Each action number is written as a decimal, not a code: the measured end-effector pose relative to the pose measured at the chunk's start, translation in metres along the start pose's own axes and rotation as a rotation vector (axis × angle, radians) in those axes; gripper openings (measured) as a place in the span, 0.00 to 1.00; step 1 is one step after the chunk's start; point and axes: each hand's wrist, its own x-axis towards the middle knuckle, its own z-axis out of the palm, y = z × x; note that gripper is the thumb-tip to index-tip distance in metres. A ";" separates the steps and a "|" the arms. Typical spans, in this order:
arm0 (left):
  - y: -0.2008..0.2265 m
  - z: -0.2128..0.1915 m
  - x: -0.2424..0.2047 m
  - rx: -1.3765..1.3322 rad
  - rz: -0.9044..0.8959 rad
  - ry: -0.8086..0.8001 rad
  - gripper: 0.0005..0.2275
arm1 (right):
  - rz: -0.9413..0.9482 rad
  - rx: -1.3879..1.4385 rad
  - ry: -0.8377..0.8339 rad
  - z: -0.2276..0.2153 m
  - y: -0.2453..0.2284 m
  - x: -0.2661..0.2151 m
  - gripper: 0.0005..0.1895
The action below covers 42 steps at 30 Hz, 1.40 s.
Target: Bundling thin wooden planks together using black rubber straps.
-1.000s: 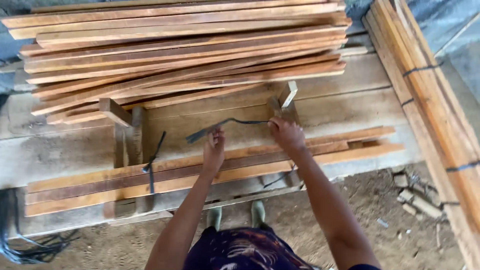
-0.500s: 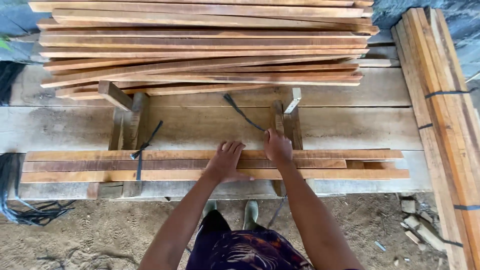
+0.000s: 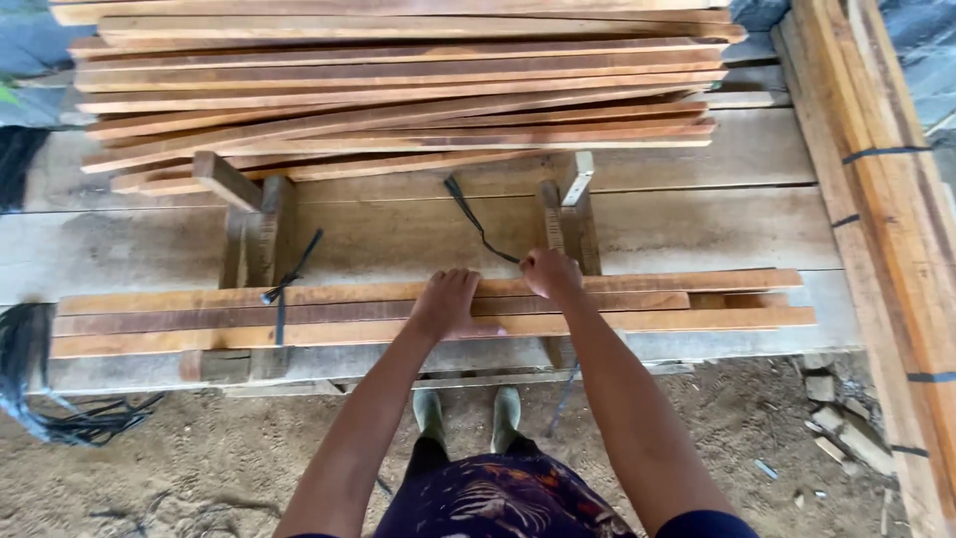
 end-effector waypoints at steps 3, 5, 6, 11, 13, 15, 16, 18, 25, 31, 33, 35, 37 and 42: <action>0.008 -0.036 -0.009 -0.205 0.033 0.015 0.43 | 0.067 -0.015 -0.044 0.003 -0.005 0.010 0.20; 0.012 -0.039 -0.012 -0.140 0.066 0.085 0.42 | 0.094 0.001 -0.038 -0.013 -0.013 0.004 0.19; 0.017 -0.038 -0.022 -0.083 0.099 0.141 0.41 | 0.129 0.018 -0.047 -0.013 -0.016 -0.004 0.19; 0.032 0.177 -0.083 0.116 0.372 0.374 0.20 | 0.119 0.067 -0.035 -0.002 -0.007 0.013 0.18; 0.041 0.193 -0.102 0.103 0.534 0.403 0.21 | 0.129 0.081 -0.031 -0.001 -0.008 0.011 0.17; 0.063 0.092 -0.115 -0.210 0.601 0.409 0.10 | 0.108 0.087 -0.050 -0.003 -0.009 0.008 0.17; 0.061 0.086 -0.111 -0.213 0.604 0.409 0.10 | 0.112 0.088 -0.049 -0.004 -0.010 0.008 0.17; 0.061 0.076 -0.104 -0.430 0.435 0.174 0.15 | 0.095 0.084 -0.060 -0.004 -0.011 0.008 0.17; 0.064 0.176 -0.063 -0.247 0.008 0.043 0.18 | 0.108 0.058 -0.091 -0.004 -0.009 0.014 0.18; 0.101 0.183 -0.005 -0.336 -0.372 -0.136 0.16 | 0.045 0.049 -0.205 -0.013 -0.007 0.014 0.22; 0.107 0.177 -0.004 -0.404 -0.363 -0.194 0.17 | 0.042 0.073 -0.233 -0.012 -0.004 0.019 0.25; 0.113 0.161 -0.008 -0.452 -0.369 -0.236 0.19 | 0.032 0.071 -0.243 -0.014 -0.005 0.019 0.26; 0.117 0.147 -0.012 -0.500 -0.379 -0.269 0.20 | 0.015 0.066 -0.249 -0.018 -0.008 0.015 0.27; 0.127 0.165 -0.025 -0.494 -0.308 -0.115 0.16 | 0.024 0.114 -0.197 0.003 -0.001 0.037 0.31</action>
